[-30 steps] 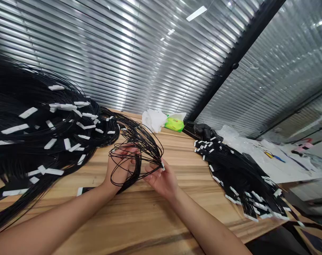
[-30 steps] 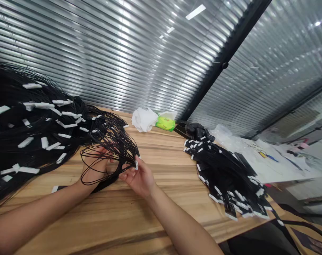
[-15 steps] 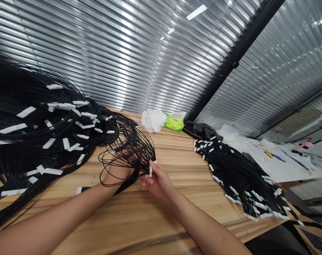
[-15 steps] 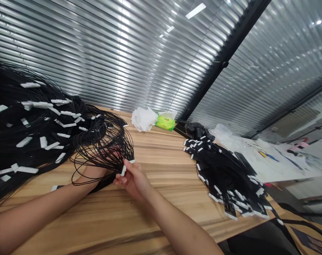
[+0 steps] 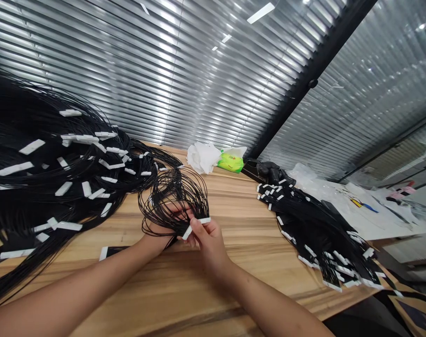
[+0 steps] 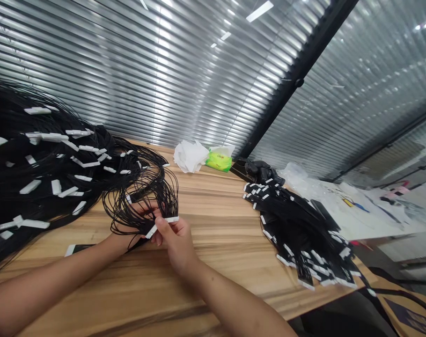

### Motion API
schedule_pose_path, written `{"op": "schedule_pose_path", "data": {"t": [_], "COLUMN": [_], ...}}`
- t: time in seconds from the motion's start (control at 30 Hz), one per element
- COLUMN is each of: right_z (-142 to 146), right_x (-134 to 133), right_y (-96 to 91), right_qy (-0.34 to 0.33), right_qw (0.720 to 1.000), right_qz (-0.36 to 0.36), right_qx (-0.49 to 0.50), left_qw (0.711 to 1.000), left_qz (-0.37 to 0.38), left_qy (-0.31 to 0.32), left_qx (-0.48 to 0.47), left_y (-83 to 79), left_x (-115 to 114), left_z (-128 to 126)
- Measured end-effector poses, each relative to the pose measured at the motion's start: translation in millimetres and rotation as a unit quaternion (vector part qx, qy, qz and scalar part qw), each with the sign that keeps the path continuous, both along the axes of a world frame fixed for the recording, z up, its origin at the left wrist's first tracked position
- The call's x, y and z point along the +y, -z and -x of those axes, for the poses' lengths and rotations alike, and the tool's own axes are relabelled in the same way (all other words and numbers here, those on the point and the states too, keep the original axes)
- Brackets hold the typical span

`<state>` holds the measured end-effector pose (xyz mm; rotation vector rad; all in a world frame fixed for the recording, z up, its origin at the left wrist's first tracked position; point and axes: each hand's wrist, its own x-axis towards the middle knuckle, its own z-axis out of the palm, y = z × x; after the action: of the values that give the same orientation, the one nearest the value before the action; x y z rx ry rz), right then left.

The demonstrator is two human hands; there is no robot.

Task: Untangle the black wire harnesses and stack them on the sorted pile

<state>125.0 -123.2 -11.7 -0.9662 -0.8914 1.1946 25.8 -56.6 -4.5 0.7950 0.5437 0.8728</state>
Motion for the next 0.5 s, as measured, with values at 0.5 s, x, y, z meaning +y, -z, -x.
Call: {"op": "schedule_pose_path", "data": {"t": [0.5], "right_z": [1], "right_x": [-6], "right_y": [0.6], "right_qy": [0.019], "right_qw": [0.998], "right_qz": [0.020], "right_qx": [-0.047], "left_qw": [0.989], "left_qz": [-0.098], "left_qy": [-0.030], "left_qx": [0.104], "left_y": [11.5], "left_x": [7], "left_z": [0]}}
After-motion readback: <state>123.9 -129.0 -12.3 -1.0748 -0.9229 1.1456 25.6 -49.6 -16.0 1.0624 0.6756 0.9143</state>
